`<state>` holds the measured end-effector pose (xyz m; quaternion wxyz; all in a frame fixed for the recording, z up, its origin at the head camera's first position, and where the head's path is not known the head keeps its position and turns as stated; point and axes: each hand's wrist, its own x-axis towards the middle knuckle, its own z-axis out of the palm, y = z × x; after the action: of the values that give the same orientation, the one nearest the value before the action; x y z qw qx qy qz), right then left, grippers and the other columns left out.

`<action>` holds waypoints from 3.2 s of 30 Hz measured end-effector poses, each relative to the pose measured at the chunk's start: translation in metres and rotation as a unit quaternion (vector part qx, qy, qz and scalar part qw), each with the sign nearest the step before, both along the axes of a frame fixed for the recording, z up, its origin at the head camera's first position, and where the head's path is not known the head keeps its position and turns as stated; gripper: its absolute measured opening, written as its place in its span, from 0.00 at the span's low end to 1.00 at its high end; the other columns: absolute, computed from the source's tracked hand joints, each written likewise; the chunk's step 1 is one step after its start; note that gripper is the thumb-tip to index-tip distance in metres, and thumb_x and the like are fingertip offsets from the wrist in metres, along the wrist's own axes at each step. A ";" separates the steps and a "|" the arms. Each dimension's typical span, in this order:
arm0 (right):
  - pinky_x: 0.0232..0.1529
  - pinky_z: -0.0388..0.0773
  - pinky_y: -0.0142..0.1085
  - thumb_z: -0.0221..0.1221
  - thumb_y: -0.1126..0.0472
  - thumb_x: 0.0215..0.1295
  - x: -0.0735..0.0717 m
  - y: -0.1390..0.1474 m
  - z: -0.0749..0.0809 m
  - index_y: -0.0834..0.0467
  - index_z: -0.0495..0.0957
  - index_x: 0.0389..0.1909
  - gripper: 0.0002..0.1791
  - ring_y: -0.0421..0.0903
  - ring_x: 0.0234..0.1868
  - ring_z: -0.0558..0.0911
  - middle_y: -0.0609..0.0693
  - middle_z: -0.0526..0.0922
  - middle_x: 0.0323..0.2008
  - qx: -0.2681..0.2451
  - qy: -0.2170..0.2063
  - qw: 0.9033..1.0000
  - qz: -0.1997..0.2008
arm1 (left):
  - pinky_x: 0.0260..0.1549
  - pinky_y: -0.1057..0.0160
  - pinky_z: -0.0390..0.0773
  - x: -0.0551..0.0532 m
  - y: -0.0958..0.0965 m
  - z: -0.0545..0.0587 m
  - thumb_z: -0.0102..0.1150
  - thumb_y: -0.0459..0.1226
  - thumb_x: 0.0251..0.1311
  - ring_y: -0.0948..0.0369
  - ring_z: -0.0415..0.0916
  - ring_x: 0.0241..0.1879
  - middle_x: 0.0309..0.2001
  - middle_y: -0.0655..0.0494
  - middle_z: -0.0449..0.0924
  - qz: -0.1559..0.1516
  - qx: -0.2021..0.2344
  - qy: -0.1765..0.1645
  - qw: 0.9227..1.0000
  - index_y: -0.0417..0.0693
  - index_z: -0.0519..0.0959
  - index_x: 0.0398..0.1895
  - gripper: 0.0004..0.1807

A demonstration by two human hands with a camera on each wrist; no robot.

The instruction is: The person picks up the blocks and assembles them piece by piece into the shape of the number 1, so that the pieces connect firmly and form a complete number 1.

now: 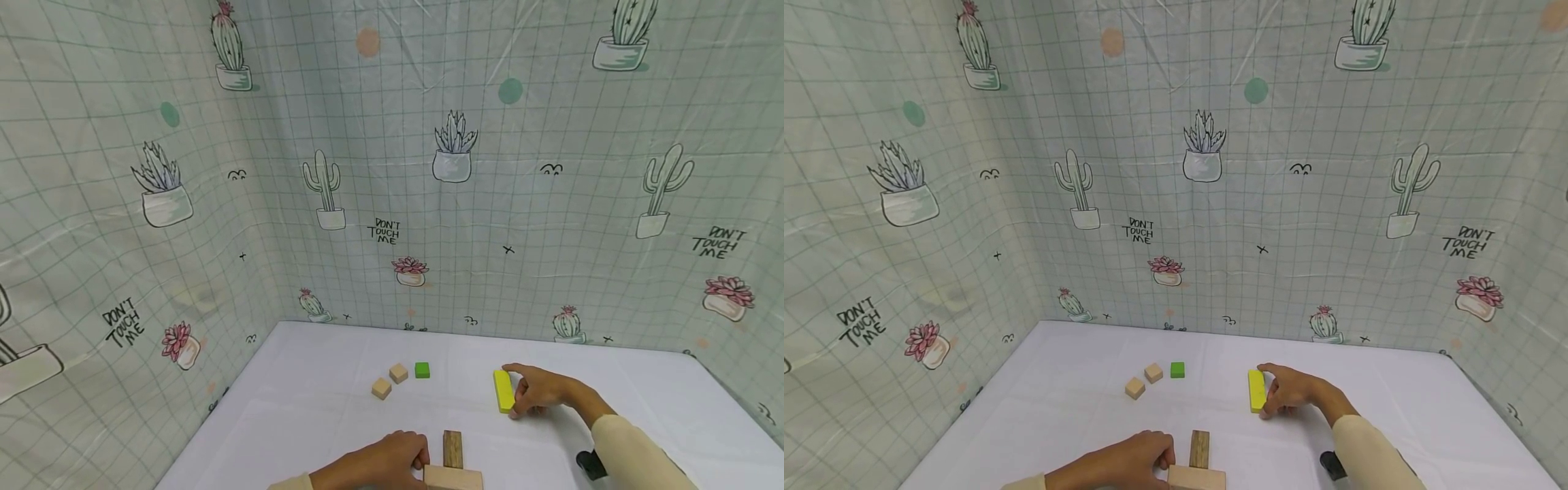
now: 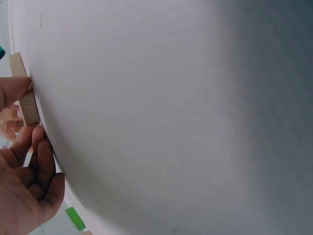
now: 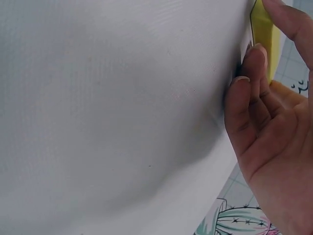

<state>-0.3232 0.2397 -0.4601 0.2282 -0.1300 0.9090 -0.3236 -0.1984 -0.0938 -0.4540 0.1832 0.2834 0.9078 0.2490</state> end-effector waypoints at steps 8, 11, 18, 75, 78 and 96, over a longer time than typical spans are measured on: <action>0.29 0.70 0.37 0.75 0.62 0.49 0.001 0.000 0.002 0.64 0.55 0.75 0.55 0.45 0.27 0.74 0.52 0.78 0.30 -0.003 0.007 1.000 0.002 | 0.32 0.73 0.71 -0.002 0.002 -0.001 0.73 0.39 0.52 0.74 0.66 0.28 0.27 0.69 0.70 0.009 -0.004 -0.006 1.000 0.51 0.78 0.33 0.11; 0.29 0.70 0.37 0.75 0.63 0.49 0.001 0.000 0.002 0.64 0.54 0.75 0.55 0.45 0.28 0.74 0.51 0.78 0.30 -0.008 0.004 1.000 0.003 | 0.32 0.73 0.71 -0.002 0.002 -0.001 0.73 0.39 0.52 0.74 0.66 0.29 0.27 0.69 0.70 0.011 -0.006 -0.005 1.000 0.51 0.78 0.33 0.11; 0.28 0.69 0.36 0.76 0.63 0.49 -0.001 0.001 -0.002 0.65 0.54 0.74 0.55 0.45 0.27 0.73 0.51 0.78 0.29 -0.019 0.003 1.000 0.009 | 0.32 0.73 0.72 0.000 0.002 -0.001 0.73 0.40 0.52 0.74 0.66 0.29 0.27 0.69 0.71 0.012 -0.007 -0.002 1.000 0.50 0.79 0.34 0.11; 0.27 0.70 0.34 0.74 0.65 0.49 0.001 0.005 -0.006 0.71 0.52 0.73 0.54 0.45 0.29 0.73 0.52 0.76 0.31 -0.061 0.010 0.998 0.024 | 0.31 0.74 0.71 -0.002 0.000 -0.005 0.73 0.40 0.52 0.75 0.65 0.28 0.27 0.70 0.70 -0.002 -0.001 0.016 1.000 0.51 0.78 0.32 0.12; 0.27 0.70 0.34 0.74 0.65 0.49 0.002 0.004 -0.006 0.71 0.52 0.73 0.54 0.45 0.29 0.73 0.52 0.76 0.31 -0.059 0.014 0.998 0.025 | 0.31 0.74 0.71 -0.001 0.000 -0.004 0.73 0.40 0.53 0.75 0.65 0.28 0.27 0.70 0.70 -0.005 -0.005 0.021 1.000 0.51 0.78 0.33 0.12; 0.28 0.71 0.34 0.74 0.65 0.49 0.008 0.002 -0.006 0.71 0.54 0.72 0.53 0.46 0.32 0.73 0.52 0.75 0.33 -0.060 0.023 0.998 0.022 | 0.32 0.74 0.71 -0.001 -0.001 -0.004 0.73 0.42 0.54 0.75 0.65 0.29 0.27 0.70 0.70 -0.003 -0.013 0.026 1.000 0.51 0.78 0.33 0.12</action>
<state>-0.3154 0.2415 -0.4659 0.2055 -0.1706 0.8900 -0.3695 -0.1998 -0.0945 -0.4584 0.1641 0.2902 0.9145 0.2291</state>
